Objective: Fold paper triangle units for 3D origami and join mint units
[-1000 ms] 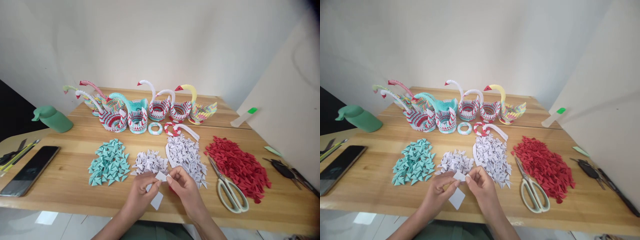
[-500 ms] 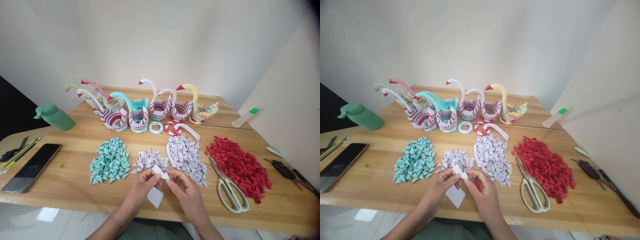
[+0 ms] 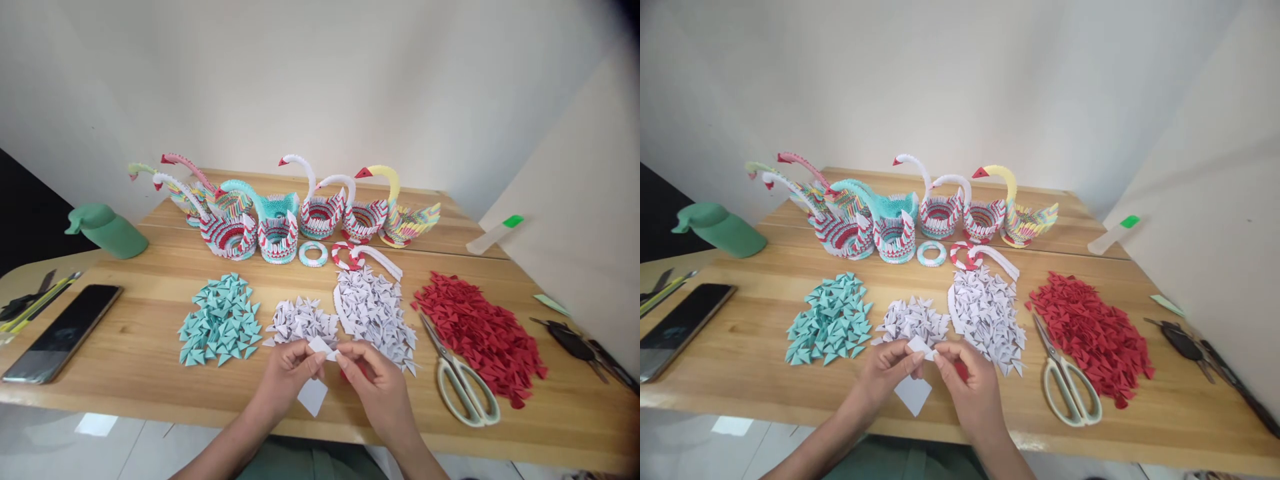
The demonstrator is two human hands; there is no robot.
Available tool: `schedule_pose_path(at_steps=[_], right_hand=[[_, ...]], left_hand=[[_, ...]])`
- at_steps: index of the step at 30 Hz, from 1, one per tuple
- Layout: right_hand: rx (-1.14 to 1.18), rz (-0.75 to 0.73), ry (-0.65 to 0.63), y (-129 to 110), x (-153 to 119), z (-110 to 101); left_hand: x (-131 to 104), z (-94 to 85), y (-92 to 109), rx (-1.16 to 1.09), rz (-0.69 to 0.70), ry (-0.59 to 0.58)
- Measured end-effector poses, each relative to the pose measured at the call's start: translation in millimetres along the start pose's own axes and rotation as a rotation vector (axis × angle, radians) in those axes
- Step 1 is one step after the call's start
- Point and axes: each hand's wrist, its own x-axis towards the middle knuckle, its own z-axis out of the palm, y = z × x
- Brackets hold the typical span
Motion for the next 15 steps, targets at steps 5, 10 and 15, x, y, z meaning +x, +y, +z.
schedule_pose_path(at_steps=[5,10,15], right_hand=[[-0.063,-0.068,0.0,-1.4,0.9,-3.1],[-0.047,-0.031,-0.021,-3.2,0.1,-3.0],[0.004,0.02,0.01,-8.0,-0.9,1.9]], left_hand=[[0.3,0.2,0.0,0.006,-0.027,0.016],[-0.1,0.4,0.1,-0.008,-0.015,0.008],[-1.6,1.7,1.9,-0.004,-0.032,-0.008]])
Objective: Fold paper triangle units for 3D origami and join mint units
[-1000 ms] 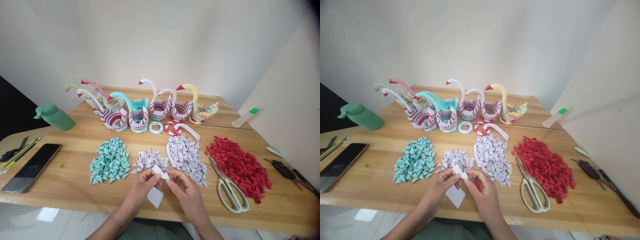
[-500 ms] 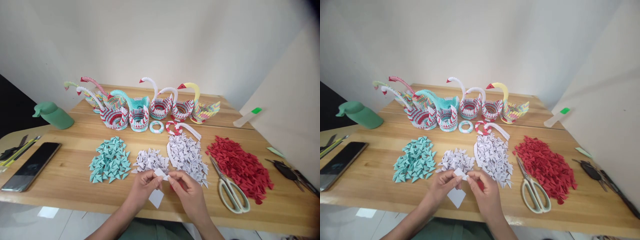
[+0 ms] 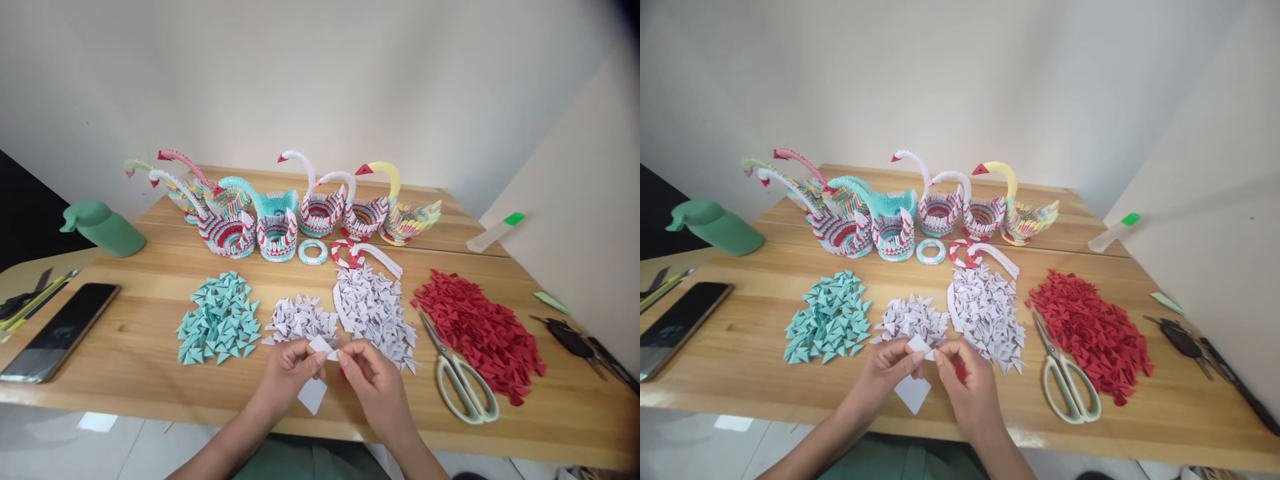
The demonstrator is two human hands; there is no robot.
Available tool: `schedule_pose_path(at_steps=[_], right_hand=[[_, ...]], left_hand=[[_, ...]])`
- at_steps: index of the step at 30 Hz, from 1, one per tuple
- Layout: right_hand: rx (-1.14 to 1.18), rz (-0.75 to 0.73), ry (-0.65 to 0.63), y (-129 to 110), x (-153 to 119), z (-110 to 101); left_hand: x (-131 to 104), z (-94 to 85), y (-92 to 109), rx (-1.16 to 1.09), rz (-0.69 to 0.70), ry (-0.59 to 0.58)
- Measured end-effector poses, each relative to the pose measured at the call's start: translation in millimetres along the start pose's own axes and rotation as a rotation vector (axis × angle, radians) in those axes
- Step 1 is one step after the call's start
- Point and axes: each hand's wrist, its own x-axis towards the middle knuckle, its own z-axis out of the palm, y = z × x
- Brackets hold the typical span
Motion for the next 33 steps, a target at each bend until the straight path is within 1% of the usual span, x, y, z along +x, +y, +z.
schedule_pose_path(at_steps=[3,8,12,18,22,25,30,33], right_hand=[[0.008,0.008,0.023,-3,-1,2],[0.028,0.024,0.037,-2,-1,2],[0.07,0.033,0.013,4,0,2],[0.162,0.101,-0.021,7,2,0],[0.272,0.112,-0.056,6,5,-1],[0.257,0.084,-0.035,7,4,0],[0.151,-0.023,0.028,11,-2,5],[0.14,-0.015,0.041,11,-4,6]], left_hand=[[-1,0.9,1,-0.001,-0.016,-0.007],[-2,3.2,3,0.006,0.013,-0.002],[-3,5.4,3,0.01,0.025,-0.009],[-3,6.9,2,-0.018,0.025,-0.036],[-5,9.5,3,-0.06,-0.003,-0.015],[-6,13.2,3,-0.095,-0.024,0.012],[-4,18.7,-2,-0.149,-0.008,0.037],[-3,18.3,-2,-0.219,-0.021,0.036]])
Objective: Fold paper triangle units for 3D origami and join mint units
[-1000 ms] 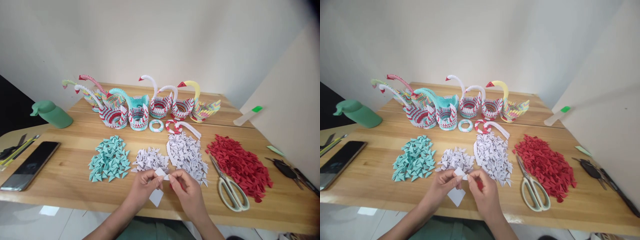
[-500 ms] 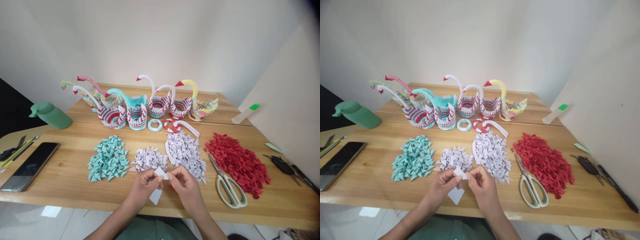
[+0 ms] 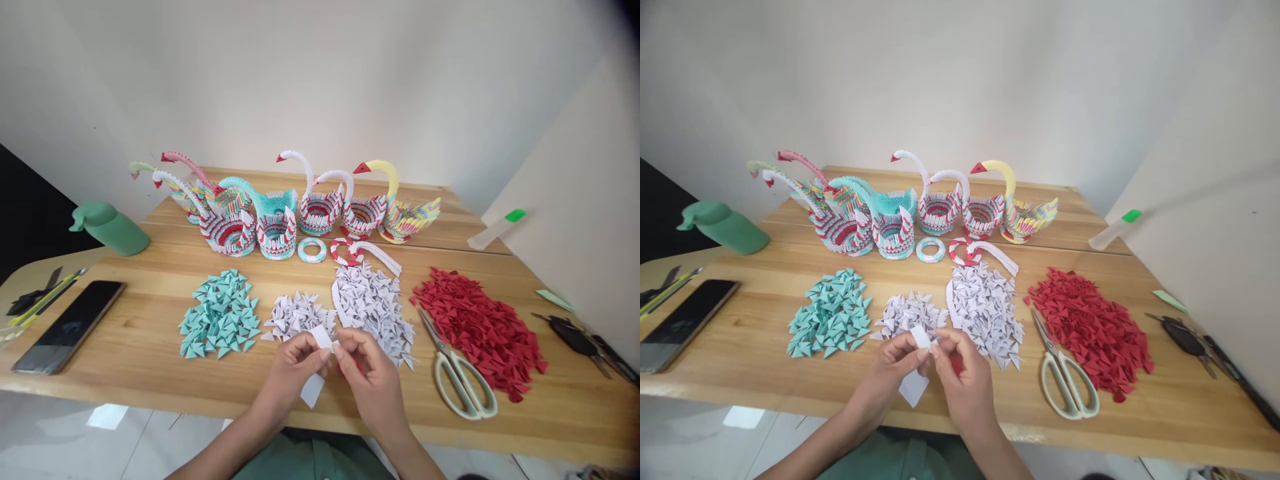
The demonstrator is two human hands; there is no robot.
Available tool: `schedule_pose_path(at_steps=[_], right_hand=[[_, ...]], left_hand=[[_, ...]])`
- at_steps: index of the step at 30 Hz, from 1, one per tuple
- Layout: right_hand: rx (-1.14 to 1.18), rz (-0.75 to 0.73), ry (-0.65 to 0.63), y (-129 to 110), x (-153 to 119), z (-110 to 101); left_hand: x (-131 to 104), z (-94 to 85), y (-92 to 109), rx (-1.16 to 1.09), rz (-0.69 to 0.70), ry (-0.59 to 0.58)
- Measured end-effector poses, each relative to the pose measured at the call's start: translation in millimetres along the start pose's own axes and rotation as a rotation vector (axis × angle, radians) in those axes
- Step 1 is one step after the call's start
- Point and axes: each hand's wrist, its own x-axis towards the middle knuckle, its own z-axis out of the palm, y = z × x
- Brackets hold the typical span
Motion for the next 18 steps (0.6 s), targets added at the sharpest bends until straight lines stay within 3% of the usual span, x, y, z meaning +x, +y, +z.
schedule_pose_path(at_steps=[3,8,13,18], right_hand=[[0.071,0.059,-0.085,-3,1,-6],[0.051,0.102,-0.216,-11,7,-18],[0.007,0.066,-0.041,-14,7,-13],[0.005,0.088,-0.048,-14,5,-10]], left_hand=[[0,-3.5,5,-0.015,-0.041,-0.038],[1,-9.0,15,0.264,-0.001,-0.213],[3,-6.6,12,0.123,-0.053,-0.097],[1,-4.6,14,0.123,-0.072,-0.052]])
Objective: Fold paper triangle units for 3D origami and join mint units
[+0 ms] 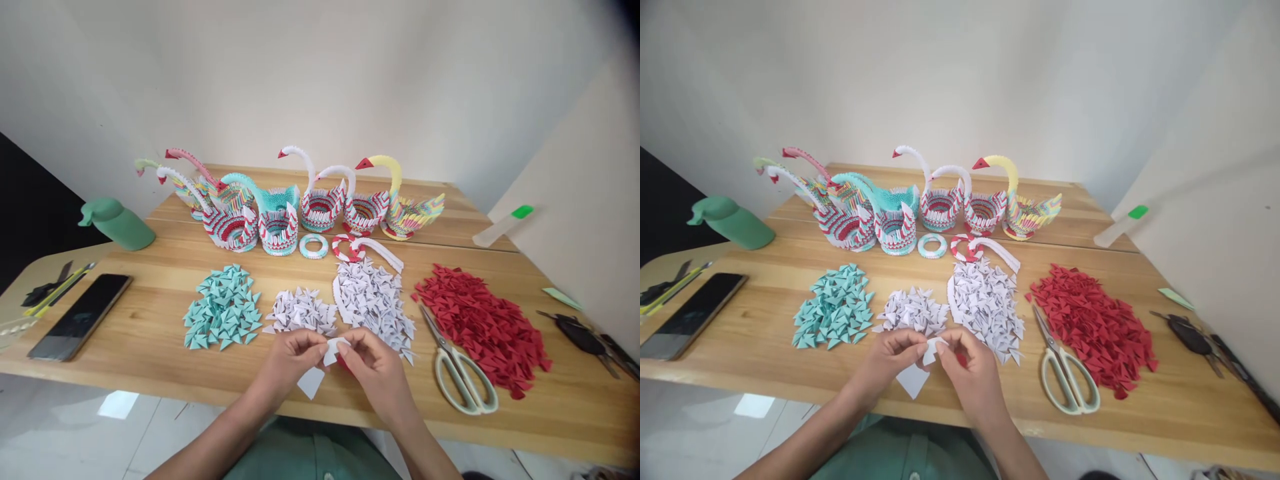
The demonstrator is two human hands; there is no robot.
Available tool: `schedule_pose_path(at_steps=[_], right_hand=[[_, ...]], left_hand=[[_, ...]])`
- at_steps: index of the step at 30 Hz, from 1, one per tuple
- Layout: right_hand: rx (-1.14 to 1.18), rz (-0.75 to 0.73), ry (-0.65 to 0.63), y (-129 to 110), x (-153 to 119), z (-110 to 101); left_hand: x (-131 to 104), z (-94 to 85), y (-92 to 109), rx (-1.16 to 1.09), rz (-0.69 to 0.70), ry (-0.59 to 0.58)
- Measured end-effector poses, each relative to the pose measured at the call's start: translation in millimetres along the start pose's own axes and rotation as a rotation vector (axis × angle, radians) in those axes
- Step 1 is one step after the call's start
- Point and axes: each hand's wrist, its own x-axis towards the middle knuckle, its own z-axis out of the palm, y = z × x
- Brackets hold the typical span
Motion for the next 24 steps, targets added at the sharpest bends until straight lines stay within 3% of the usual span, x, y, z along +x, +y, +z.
schedule_pose_path(at_steps=[5,12,15,19,24], right_hand=[[-0.08,-0.081,-0.024,2,0,-5],[-0.339,-0.624,-0.06,9,7,-18],[-0.482,-0.786,-0.118,11,10,-24],[-0.674,-0.844,-0.164,16,12,-29],[-0.72,-0.964,-0.141,22,16,-28]], left_hand=[[0,-0.2,1,0.03,0.017,0.013],[0,-2.3,4,-0.02,-0.006,0.022],[-1,-4.4,3,-0.088,-0.047,-0.018],[0,-6.0,0,-0.151,-0.088,-0.022],[1,-5.0,3,-0.064,-0.061,-0.009]])
